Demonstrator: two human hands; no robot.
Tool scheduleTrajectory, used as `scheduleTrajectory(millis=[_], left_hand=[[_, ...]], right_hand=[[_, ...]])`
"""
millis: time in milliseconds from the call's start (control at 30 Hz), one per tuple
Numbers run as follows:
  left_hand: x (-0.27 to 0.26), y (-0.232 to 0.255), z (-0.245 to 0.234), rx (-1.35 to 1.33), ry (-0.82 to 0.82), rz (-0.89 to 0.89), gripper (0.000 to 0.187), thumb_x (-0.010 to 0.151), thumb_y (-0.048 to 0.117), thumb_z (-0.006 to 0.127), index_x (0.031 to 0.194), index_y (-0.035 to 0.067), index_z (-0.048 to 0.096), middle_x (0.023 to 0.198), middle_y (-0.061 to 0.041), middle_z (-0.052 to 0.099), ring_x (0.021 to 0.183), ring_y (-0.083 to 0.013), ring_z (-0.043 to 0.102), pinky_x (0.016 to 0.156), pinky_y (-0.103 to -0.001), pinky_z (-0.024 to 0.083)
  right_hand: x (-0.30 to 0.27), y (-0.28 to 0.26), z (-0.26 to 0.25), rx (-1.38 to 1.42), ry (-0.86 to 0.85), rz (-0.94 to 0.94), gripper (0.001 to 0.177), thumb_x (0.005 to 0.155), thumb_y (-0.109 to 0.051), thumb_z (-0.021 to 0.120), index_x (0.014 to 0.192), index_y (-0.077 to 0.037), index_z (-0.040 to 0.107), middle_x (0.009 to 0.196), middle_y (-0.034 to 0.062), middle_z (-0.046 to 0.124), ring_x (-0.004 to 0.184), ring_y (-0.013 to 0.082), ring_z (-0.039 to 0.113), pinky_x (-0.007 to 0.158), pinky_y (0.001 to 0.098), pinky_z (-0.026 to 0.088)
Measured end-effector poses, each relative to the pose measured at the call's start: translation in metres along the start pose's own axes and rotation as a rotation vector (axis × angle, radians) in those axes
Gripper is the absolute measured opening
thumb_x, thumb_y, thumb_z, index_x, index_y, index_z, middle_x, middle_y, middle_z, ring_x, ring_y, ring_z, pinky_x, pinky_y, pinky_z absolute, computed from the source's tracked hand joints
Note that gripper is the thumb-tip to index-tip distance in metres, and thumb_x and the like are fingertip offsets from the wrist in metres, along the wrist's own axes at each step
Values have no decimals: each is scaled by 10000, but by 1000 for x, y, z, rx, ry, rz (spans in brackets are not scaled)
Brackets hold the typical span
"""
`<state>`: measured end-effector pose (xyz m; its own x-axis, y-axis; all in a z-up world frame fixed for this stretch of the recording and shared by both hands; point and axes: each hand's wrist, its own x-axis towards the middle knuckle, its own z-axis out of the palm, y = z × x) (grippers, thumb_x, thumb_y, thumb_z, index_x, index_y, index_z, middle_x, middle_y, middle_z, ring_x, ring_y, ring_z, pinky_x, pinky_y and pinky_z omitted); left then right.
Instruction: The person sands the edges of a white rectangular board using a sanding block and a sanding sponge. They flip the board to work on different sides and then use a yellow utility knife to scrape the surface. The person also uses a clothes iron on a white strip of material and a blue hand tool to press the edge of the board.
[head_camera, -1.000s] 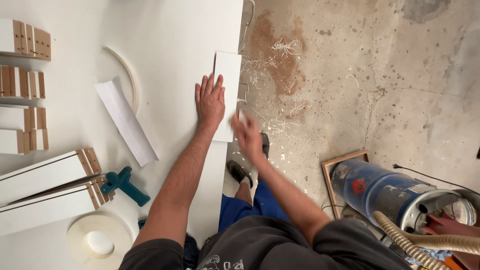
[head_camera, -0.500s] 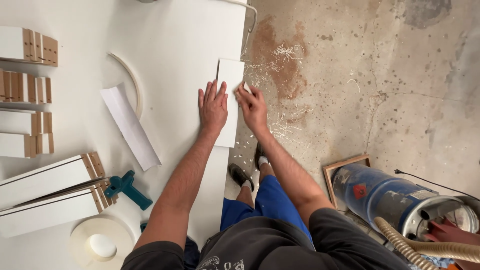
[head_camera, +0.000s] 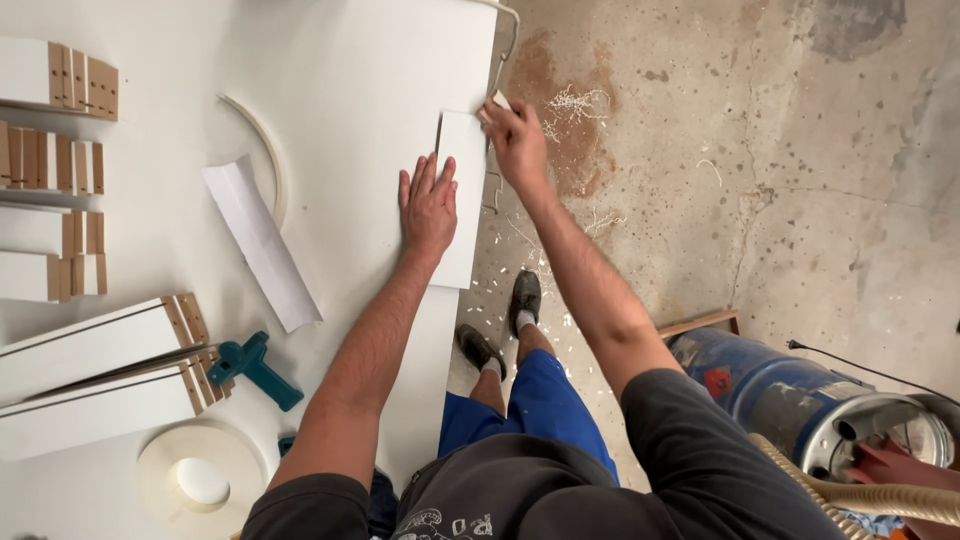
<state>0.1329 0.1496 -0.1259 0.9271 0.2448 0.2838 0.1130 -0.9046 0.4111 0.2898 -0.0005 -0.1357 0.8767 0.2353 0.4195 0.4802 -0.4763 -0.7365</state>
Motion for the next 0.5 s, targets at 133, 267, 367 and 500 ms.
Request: scheduleTrajectory(millis=[133,267,367,500], left_hand=[[2,-1,0,-31,2,-6,369,1096,346,527,1450,280,607,1516,-70,545,1454,-243,444,1235,-493,171],[4,-1,0,-26,54,-2,356,1085,325,552,1431,277,622,1499,-57,563,1432,-241,471,1228,-484,204],[0,1,4,-23,62,13,353,1082,326,558,1425,280,625,1496,-51,564,1426,-238,477,1226,-480,208],[3,-1,2,-5,74,9,349,1082,329,557,1420,279,629,1488,-49,571,1415,-239,491,1219,-483,225]], right_hand=[[-91,-79,-28,13,-1,-8,219,982,-111,683,1178,-146,778,1188,269,619,1080,519,640,881,530,577],[-199,-131,-54,72,-43,-34,253,931,-128,739,1177,-172,780,1225,237,644,1110,460,652,919,484,554],[-191,-119,-52,91,-30,-32,300,906,-153,777,1200,-213,777,1232,203,657,1112,414,666,936,443,555],[-212,-143,-43,133,-3,-56,259,942,-121,725,1175,-210,792,1263,239,644,1135,409,654,970,452,534]])
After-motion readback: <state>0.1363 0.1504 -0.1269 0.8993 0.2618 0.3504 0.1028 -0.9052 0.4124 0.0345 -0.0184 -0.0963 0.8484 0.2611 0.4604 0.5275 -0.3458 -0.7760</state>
